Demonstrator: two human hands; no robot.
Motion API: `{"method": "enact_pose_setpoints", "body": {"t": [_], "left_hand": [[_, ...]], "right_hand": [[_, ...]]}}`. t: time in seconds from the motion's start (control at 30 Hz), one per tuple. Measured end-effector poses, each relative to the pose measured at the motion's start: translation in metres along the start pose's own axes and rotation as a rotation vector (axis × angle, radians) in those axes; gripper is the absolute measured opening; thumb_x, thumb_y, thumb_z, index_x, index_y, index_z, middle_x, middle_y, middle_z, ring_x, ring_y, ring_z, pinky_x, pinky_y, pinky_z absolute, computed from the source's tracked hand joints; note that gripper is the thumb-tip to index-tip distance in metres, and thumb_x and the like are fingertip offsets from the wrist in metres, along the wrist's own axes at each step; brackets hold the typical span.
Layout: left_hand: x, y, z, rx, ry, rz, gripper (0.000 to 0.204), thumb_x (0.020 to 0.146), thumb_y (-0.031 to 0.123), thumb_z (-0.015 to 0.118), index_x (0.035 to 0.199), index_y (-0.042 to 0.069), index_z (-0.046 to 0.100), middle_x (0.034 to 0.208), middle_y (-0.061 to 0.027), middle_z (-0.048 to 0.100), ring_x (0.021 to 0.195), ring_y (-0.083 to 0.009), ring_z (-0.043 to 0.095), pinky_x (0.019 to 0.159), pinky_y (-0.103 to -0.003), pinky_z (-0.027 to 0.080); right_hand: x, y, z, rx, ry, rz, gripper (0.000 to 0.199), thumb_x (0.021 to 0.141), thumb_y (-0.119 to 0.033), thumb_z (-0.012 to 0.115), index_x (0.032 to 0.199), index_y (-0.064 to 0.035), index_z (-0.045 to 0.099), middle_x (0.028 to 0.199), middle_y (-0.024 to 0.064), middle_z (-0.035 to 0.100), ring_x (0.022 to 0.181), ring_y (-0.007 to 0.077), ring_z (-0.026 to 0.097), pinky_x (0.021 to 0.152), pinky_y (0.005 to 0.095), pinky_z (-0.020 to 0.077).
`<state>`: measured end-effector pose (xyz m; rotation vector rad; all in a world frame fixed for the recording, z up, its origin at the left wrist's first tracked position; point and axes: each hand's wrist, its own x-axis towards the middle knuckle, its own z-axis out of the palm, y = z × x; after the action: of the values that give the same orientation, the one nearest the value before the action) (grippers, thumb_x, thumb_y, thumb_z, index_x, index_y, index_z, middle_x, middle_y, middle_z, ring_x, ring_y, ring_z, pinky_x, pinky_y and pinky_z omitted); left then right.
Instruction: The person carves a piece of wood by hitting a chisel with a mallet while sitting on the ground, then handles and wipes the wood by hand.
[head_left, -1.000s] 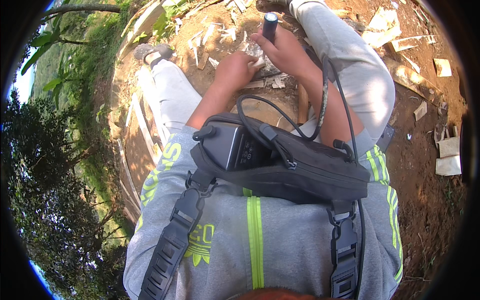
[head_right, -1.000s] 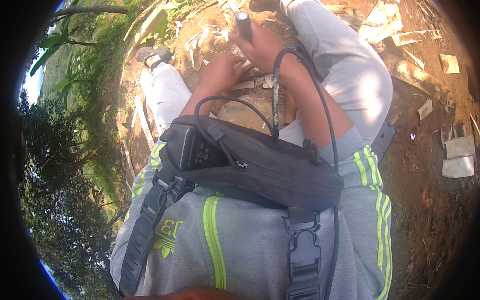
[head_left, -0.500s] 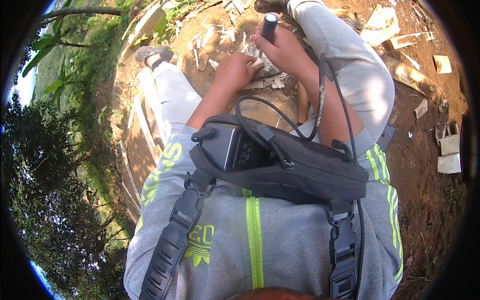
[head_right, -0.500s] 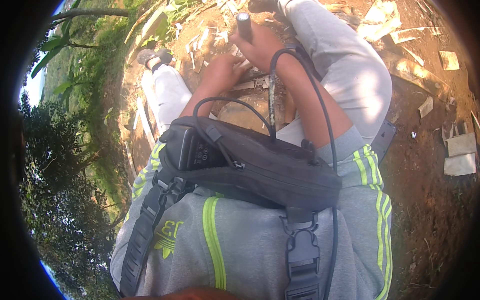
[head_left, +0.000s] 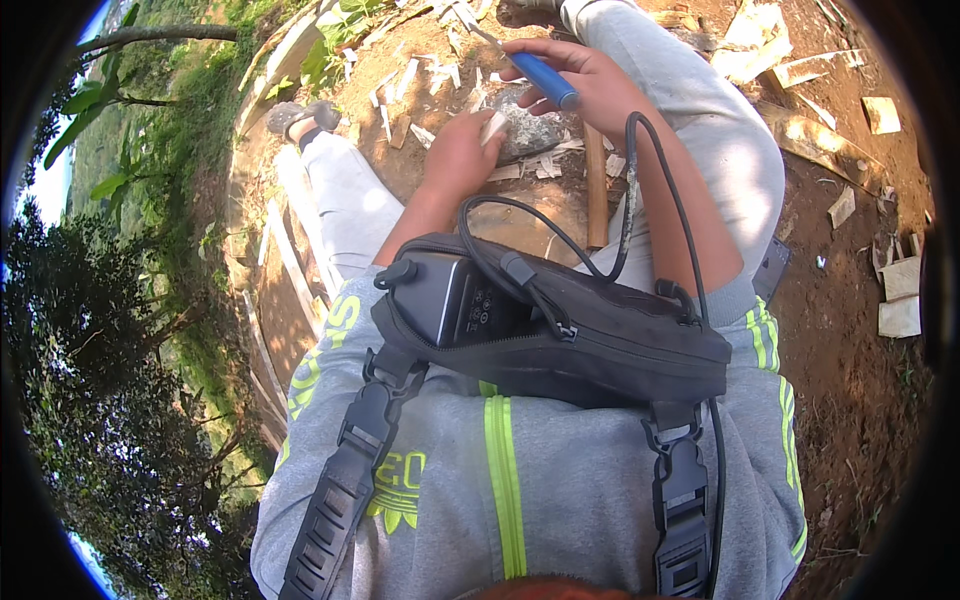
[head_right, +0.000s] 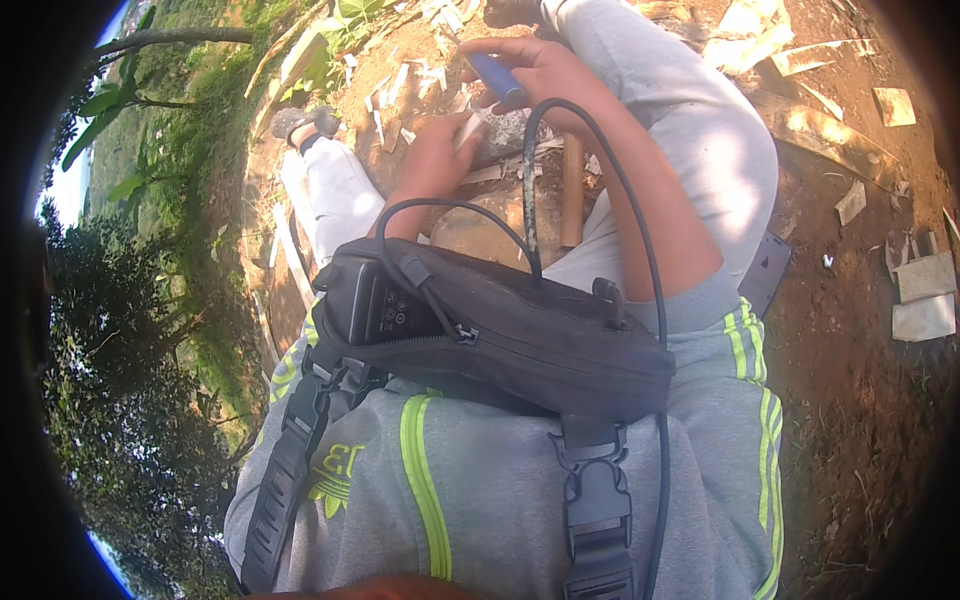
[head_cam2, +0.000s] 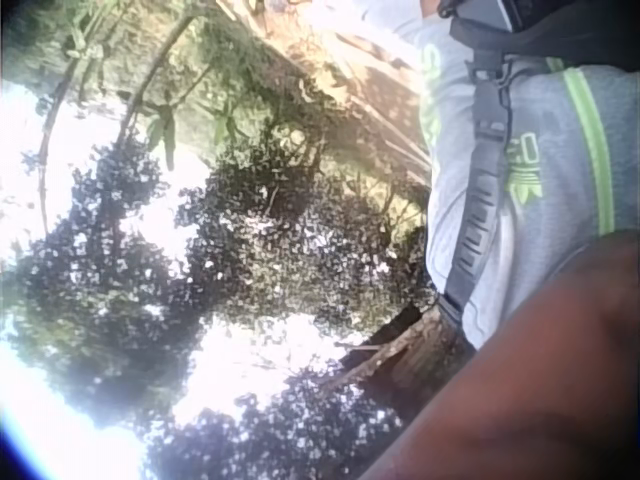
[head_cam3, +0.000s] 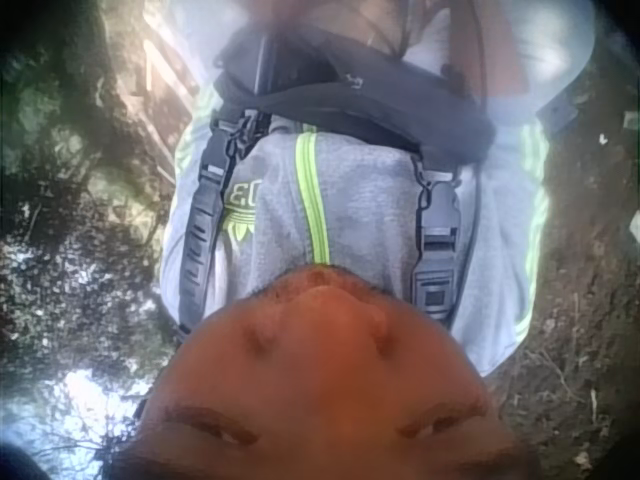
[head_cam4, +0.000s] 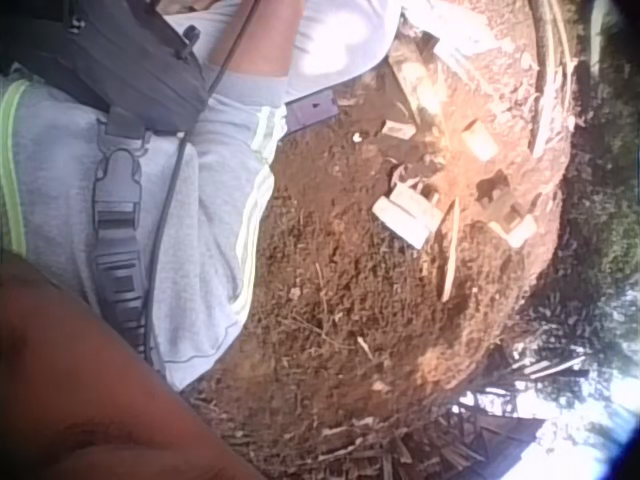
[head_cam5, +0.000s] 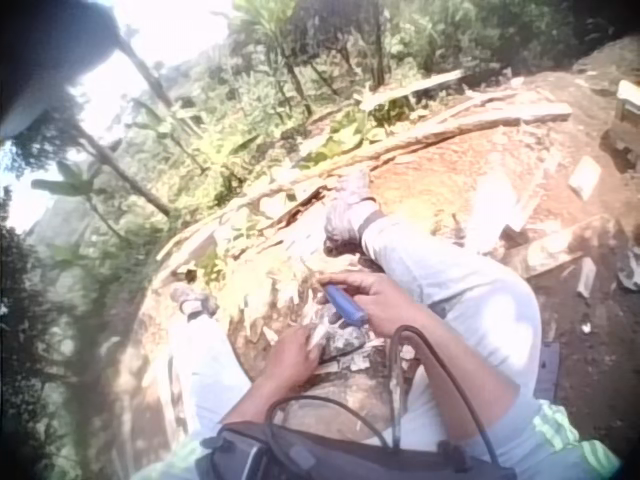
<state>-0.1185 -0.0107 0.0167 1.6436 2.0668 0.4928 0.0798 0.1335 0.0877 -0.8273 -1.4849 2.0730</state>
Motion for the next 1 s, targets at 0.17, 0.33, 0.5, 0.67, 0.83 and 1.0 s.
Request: {"method": "enact_pose_setpoints", "body": {"t": [0.17, 0.33, 0.5, 0.67, 0.83, 1.0], "left_hand": [[-0.008, 0.0, 0.002, 0.073, -0.022, 0.024, 0.034, 0.096, 0.027, 0.073, 0.122, 0.007, 0.076, 0.106, -0.0168, 0.07, 0.103, -0.0391, 0.07, 0.091, -0.051, 0.057], [-0.008, -0.001, 0.013, 0.117, 0.062, 0.093, 0.028, 0.097, 0.027, 0.072, 0.116, 0.008, 0.074, 0.105, -0.0166, 0.069, 0.102, -0.0389, 0.07, 0.087, -0.051, 0.057], [-0.016, -0.021, 0.035, 0.069, 0.211, 0.098, 0.027, 0.098, 0.031, 0.073, 0.11, 0.008, 0.068, 0.105, -0.0147, 0.065, 0.102, -0.0382, 0.067, 0.083, -0.051, 0.056], [-0.016, -0.016, 0.028, 0.008, 0.183, 0.215, 0.024, 0.098, 0.03, 0.074, 0.104, 0.009, 0.066, 0.104, -0.0128, 0.061, 0.101, -0.0367, 0.065, 0.081, -0.051, 0.055], [-0.015, -0.016, 0.028, -0.053, 0.169, 0.193, 0.022, 0.097, 0.026, 0.075, 0.102, 0.007, 0.066, 0.102, -0.0137, 0.061, 0.099, -0.0386, 0.064, 0.082, -0.051, 0.053], [-0.017, -0.02, 0.027, -0.09, 0.195, 0.177, 0.022, 0.096, 0.028, 0.078, 0.1, 0.009, 0.067, 0.102, -0.0118, 0.062, 0.102, -0.0358, 0.065, 0.082, -0.05, 0.056]], "right_hand": [[-0.001, -0.005, 0.002, 0.153, 0.059, 0.143, 0.025, 0.109, -0.02, 0.06, 0.13, -0.0094, 0.068, 0.109, 0.0072, 0.074, 0.079, 0.0124, 0.07, 0.069, 0.0293, 0.0612], [-0.029, 0.007, -0.001, -0.488, 0.197, 0.201, 0.034, 0.108, -0.019, 0.061, 0.14, -0.0083, 0.06, 0.101, 0.0078, 0.071, 0.079, 0.0173, 0.068, 0.073, 0.0351, 0.0587], [-0.08, 0.018, 0.023, -0.946, 0.096, 0.183, 0.04, 0.103, -0.014, 0.059, 0.141, -0.0052, 0.065, 0.12, 0.0256, 0.074, 0.112, 0.0443, 0.07, 0.099, 0.0487, 0.0548], [-0.112, 0.026, 0.036, -1.019, 0.079, 0.212, 0.042, 0.103, -0.014, 0.057, 0.143, -0.008, 0.066, 0.112, 0.0266, 0.074, 0.104, 0.0439, 0.072, 0.094, 0.0524, 0.0567], [-0.112, 0.01, 0.05, -1.042, 0.033, 0.317, 0.043, 0.103, -0.015, 0.057, 0.145, -0.0097, 0.066, 0.102, 0.0258, 0.075, 0.098, 0.0427, 0.073, 0.09, 0.0531, 0.0576], [-0.106, 0.011, 0.055, -1.059, -0.002, 0.271, 0.041, 0.104, -0.016, 0.058, 0.144, -0.0134, 0.068, 0.092, 0.0262, 0.073, 0.091, 0.0443, 0.073, 0.084, 0.0538, 0.0567]]}}
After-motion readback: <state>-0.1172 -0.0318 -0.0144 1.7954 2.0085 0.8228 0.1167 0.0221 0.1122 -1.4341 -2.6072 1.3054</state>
